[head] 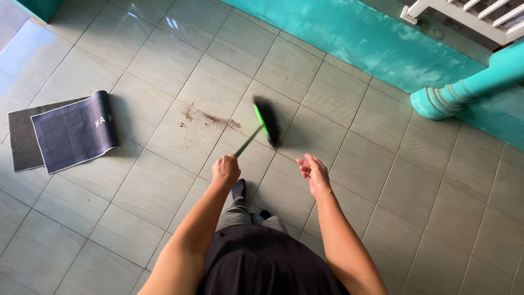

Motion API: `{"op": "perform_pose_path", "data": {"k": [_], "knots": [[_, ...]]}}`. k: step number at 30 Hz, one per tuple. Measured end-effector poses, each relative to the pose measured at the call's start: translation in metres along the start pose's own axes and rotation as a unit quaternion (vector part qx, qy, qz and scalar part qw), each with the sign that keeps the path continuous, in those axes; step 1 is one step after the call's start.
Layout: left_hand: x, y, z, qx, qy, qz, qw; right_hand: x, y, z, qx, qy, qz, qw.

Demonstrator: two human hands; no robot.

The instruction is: The person sweeps a tiled floor using a green broom, gathering scattered debris into a small pile. The person moves the broom back and forth across the floor, working around a teal column and a white railing, and eventually sweeps the debris toward a dark mat.

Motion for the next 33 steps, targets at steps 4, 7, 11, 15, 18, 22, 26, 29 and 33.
{"op": "perform_pose_path", "data": {"k": [4,7,11,15,18,22,26,29,33], "knots": [[-0.009,0.022,0.036,0.026,0.06,-0.031,0.997,0.015,-0.034,-0.028,0.059,-0.017,0.087,0.994],[-0.002,0.037,0.065,0.031,0.075,-0.055,0.995,0.023,-0.053,-0.031,0.125,0.014,0.129,0.984],[-0.007,0.084,0.068,0.031,0.038,-0.107,0.993,0.017,-0.049,-0.015,0.124,0.054,0.129,0.982],[-0.03,0.127,0.054,0.022,-0.045,-0.154,0.987,0.012,-0.047,0.016,0.078,0.073,0.121,0.987],[-0.056,0.149,0.029,0.021,-0.129,-0.157,0.979,0.008,-0.039,0.043,0.113,0.141,0.077,0.981],[-0.094,0.142,-0.024,-0.017,-0.087,-0.206,0.975,-0.023,-0.016,0.064,0.034,0.126,0.063,0.989],[-0.125,0.077,-0.061,-0.05,-0.091,-0.14,0.985,-0.046,-0.004,0.063,0.056,0.136,0.026,0.989],[-0.126,0.005,-0.032,-0.023,0.011,-0.09,0.996,-0.054,-0.013,0.031,0.085,0.121,0.027,0.989],[-0.137,-0.053,0.018,-0.01,-0.017,0.016,1.0,-0.059,-0.041,-0.018,0.108,0.085,0.052,0.989]]}}
Point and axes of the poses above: each hand's wrist, its own x-axis away from the middle knuckle, its own z-axis out of the back of the hand, y = z × x, the point moved 4 cm from there along -x, towards the middle knuckle, and after that the axes turned 15 degrees about -z, right-handed, at the moved point
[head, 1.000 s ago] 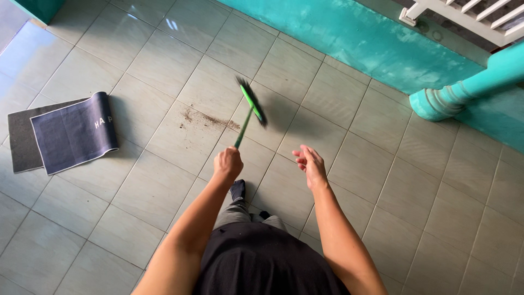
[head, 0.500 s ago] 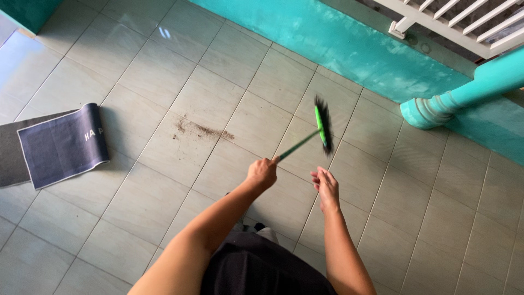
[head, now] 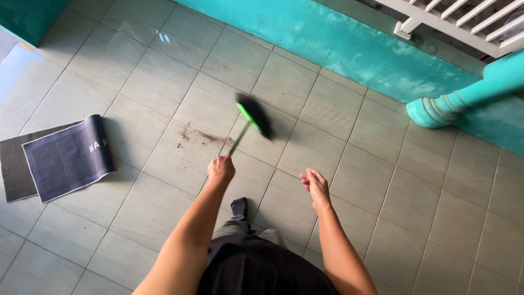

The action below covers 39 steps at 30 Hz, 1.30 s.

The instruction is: The person sweeps a tiled floor using a green broom, gathering scattered debris into a small pile. The person moves the broom back and forth across the floor, working around a teal column and a white railing, and eventually sweeps the debris toward a dark mat.

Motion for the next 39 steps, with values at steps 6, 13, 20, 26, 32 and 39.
{"op": "perform_pose_path", "data": {"k": [6,13,20,26,32,39], "knots": [[0.021,-0.023,0.07,0.025,0.122,0.001,0.992,0.008,-0.036,-0.04,0.025,-0.031,0.048,0.998],[0.015,0.031,0.098,0.091,0.116,-0.07,0.987,-0.001,-0.054,-0.047,0.026,-0.036,0.035,0.998],[-0.023,0.129,0.076,0.086,0.068,-0.191,0.976,-0.031,-0.078,-0.009,0.005,-0.02,0.028,0.999],[-0.085,0.209,0.039,0.02,-0.043,-0.217,0.975,-0.077,-0.102,0.04,0.023,0.015,-0.02,0.999],[-0.137,0.164,0.029,-0.007,-0.052,-0.085,0.995,-0.139,-0.155,0.058,0.057,-0.017,0.006,0.998],[-0.167,0.13,0.09,0.001,0.005,0.041,0.999,-0.189,-0.211,0.031,0.099,-0.101,0.054,0.989]]}}
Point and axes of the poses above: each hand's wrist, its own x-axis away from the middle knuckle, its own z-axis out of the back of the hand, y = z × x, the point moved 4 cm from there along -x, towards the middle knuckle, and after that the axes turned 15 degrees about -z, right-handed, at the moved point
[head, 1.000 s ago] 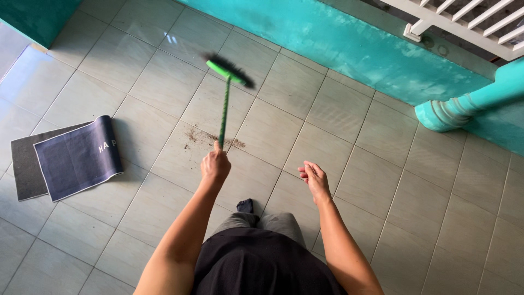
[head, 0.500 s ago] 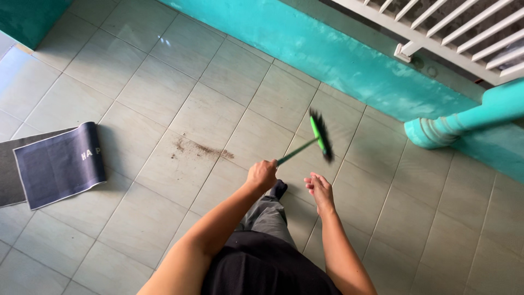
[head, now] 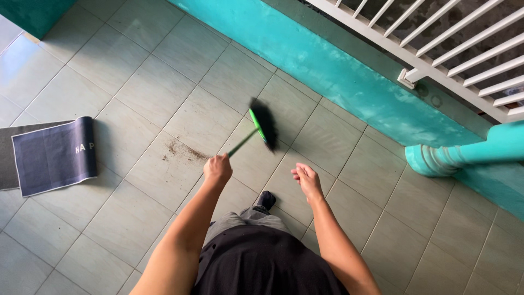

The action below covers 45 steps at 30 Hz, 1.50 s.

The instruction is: The person sweeps a tiled floor using a green broom, gathering scattered debris into a small pile. The person moves the broom back and forth across the floor, working around a teal column and a white railing, and eventually sweeps the debris toward a dark mat.

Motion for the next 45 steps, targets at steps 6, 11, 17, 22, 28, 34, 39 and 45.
{"op": "perform_pose_path", "data": {"k": [6,11,17,22,28,34,39,45], "knots": [[-0.023,0.083,0.046,0.011,0.073,-0.049,0.996,-0.016,-0.065,0.023,0.031,-0.027,0.063,0.997],[-0.01,0.137,0.085,0.021,0.084,-0.12,0.989,-0.021,-0.078,0.062,-0.001,-0.003,0.05,0.999],[-0.039,0.212,0.049,0.043,0.036,-0.194,0.979,-0.032,-0.059,0.102,-0.009,0.031,0.015,0.999],[-0.082,0.242,-0.007,0.053,-0.006,-0.205,0.977,-0.051,-0.038,0.126,0.002,0.053,-0.017,0.998],[-0.098,0.161,-0.036,0.007,-0.041,-0.085,0.995,-0.081,-0.032,0.113,0.018,0.031,-0.045,0.998],[-0.091,0.057,0.029,0.039,-0.043,0.088,0.994,-0.096,-0.071,0.05,0.062,-0.047,-0.016,0.997],[-0.092,0.06,0.073,-0.023,0.061,0.032,0.997,-0.088,-0.117,0.023,0.078,-0.081,0.042,0.993],[-0.079,0.093,0.103,0.005,0.094,-0.03,0.995,-0.09,-0.133,0.036,0.069,-0.042,0.039,0.996]]}}
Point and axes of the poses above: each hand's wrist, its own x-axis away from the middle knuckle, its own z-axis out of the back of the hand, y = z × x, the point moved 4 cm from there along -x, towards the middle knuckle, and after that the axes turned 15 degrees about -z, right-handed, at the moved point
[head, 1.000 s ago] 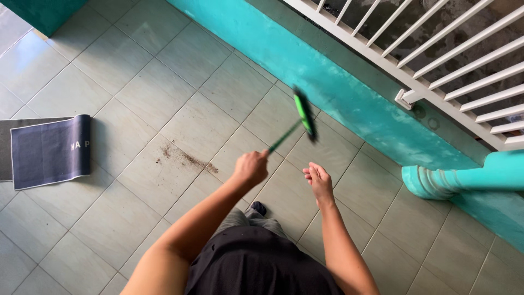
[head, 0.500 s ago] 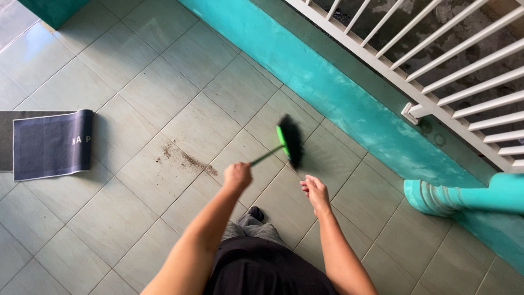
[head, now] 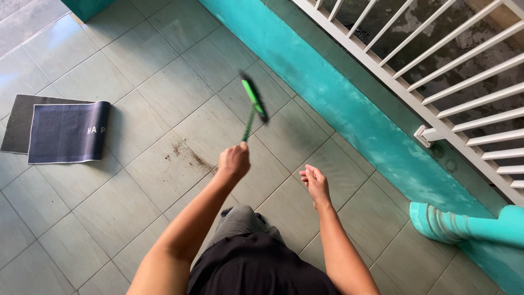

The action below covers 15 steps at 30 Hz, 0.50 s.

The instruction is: The person sweeps a tiled floor using a green broom, gathering scattered debris into a small pile. The person moves the broom back and forth across the floor, working around a teal column and a white railing, and eventually sweeps the debris toward a dark mat.

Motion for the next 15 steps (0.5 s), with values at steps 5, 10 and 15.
{"op": "perform_pose_path", "data": {"k": [5,10,15], "knots": [[-0.026,0.068,-0.004,0.048,-0.047,-0.071,0.995,-0.016,0.005,0.015,-0.036,0.016,-0.019,0.999],[-0.073,0.114,-0.035,0.075,-0.084,-0.127,0.985,-0.039,0.002,0.043,-0.045,0.052,-0.056,0.996],[-0.124,0.103,-0.08,0.06,-0.122,-0.128,0.982,-0.07,-0.015,0.062,-0.02,0.088,-0.092,0.992]]}}
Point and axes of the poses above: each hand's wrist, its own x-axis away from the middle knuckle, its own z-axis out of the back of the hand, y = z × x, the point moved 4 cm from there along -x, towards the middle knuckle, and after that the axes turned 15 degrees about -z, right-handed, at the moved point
